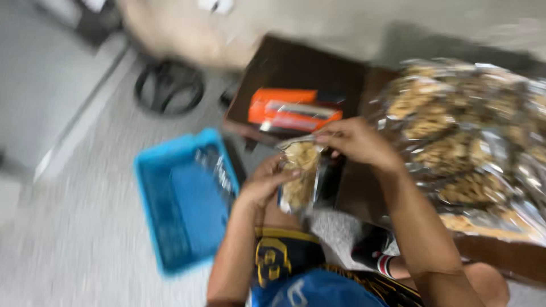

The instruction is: The person seals bags of snacks using an orange impulse sealer and places the finished bags into a blue plastic crate.

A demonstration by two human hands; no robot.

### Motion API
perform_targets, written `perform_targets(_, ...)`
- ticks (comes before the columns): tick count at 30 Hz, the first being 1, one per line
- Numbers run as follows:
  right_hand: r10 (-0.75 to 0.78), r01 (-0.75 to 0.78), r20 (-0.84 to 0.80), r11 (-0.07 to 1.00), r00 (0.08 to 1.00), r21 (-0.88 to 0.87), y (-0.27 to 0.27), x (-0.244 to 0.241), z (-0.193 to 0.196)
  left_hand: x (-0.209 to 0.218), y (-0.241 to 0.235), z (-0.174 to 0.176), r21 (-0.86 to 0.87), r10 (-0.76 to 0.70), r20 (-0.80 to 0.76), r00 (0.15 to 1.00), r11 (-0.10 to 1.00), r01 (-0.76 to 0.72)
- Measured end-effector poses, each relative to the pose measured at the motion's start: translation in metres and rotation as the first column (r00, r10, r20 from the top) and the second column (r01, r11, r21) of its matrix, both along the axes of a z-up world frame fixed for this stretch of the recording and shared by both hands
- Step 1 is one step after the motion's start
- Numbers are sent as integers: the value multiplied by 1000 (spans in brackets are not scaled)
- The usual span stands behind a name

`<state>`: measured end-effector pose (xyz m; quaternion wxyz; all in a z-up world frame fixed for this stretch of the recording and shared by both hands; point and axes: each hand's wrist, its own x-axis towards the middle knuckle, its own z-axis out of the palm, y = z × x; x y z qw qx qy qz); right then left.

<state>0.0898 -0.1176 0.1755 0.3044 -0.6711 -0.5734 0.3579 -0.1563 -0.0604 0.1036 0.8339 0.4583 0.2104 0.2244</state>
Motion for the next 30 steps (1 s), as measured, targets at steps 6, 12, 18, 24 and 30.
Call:
perform_targets(6, 338, -489, 374, 742, 864, 458, 33, -92, 7, -106, 6, 88, 800, 356, -323, 877, 598, 52)
perform_targets(12, 358, -467, 412, 861, 838, 202, 91, -198, -86, -152, 25, 24, 723, 595, -680, 429, 641, 258)
perform_targets(18, 448, -501, 314, 859, 837, 109, 54, -236, -200, -193, 68, -179, 710, 716, -697, 35, 682, 176)
perform_targets(24, 707, -657, 374, 702, 600, -275, 39, -251, -268, -177, 92, -369, 765, 750, -635, -187, 644, -19)
perform_targets(30, 701, -637, 351, 712, 621, -294, 47, -265, -291, -143, 131, -440, 685, 699, -685, -206, 714, 146)
